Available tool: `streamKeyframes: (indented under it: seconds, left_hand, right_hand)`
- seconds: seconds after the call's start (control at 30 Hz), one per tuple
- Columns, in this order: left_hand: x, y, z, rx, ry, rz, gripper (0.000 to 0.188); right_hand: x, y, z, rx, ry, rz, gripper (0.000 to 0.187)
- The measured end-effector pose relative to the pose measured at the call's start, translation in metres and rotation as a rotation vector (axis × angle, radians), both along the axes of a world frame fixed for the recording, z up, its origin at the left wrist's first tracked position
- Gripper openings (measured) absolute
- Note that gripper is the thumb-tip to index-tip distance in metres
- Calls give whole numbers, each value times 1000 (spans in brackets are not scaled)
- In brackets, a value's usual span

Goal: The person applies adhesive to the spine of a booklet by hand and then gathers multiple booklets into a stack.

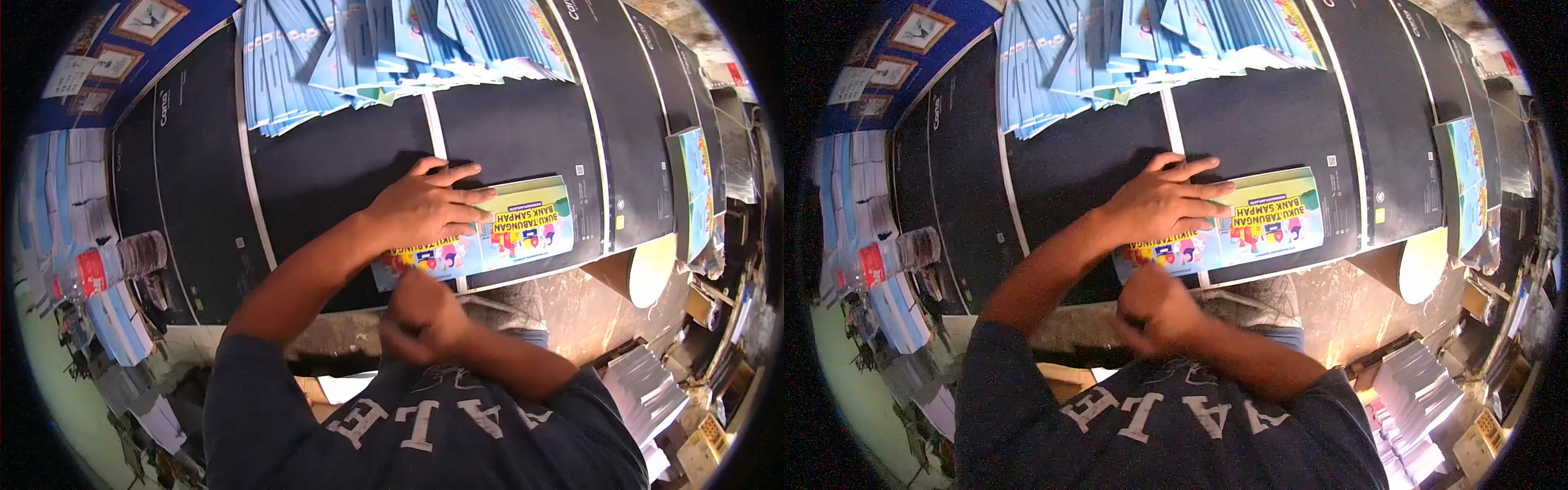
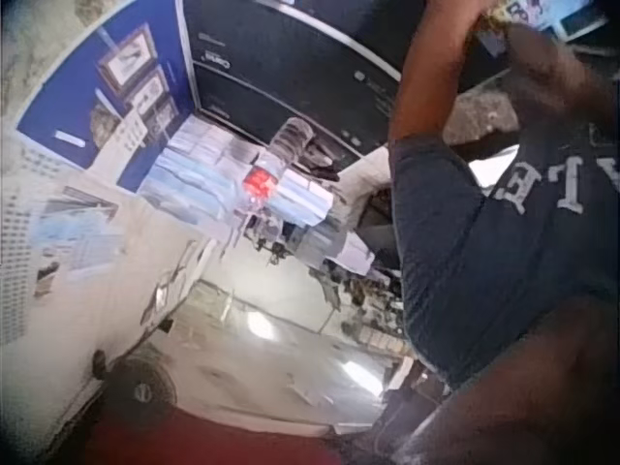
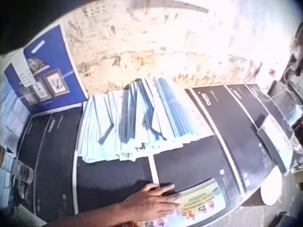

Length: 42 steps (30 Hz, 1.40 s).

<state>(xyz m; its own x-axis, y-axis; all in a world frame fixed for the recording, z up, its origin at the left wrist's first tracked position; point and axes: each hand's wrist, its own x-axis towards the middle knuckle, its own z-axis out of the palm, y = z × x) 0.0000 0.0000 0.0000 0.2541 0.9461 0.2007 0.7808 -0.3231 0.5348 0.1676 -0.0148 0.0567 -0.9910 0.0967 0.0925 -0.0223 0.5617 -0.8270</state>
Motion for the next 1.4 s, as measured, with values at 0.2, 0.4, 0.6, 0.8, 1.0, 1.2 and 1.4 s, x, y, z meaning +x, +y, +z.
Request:
streamKeyframes:
  seconds: [0.2, 0.4, 0.6, 0.8, 1.0, 1.2, 1.4]
  left_hand:
    - [5, 2, 1, -14, -31, 18, 31]
    - [1, 10, 11, -56, -18, 13, 31]
    - [4, 14, 17, -119, 76, -3, 35]
    - [2, 26, 44, -193, 193, -78, 47]
    - [15, 42, 67, -266, 396, -142, 50]
    - [34, 41, 85, -249, 571, -121, 35]
    - [46, 43, 86, -373, 648, -139, 40]
  right_hand:
    - [-10, -4, 33, -381, 387, -35, 22]
    - [-4, -14, -11, -269, 233, 67, 22]
    - [42, 55, 12, -306, 310, -206, 22]
    - [51, 60, -7, -510, 261, -196, 24]
    - [51, 67, -5, -488, 258, -158, 25]
    - [83, 99, 9, -514, 322, -272, 23]
    - [91, 100, -10, -444, 392, -356, 30]
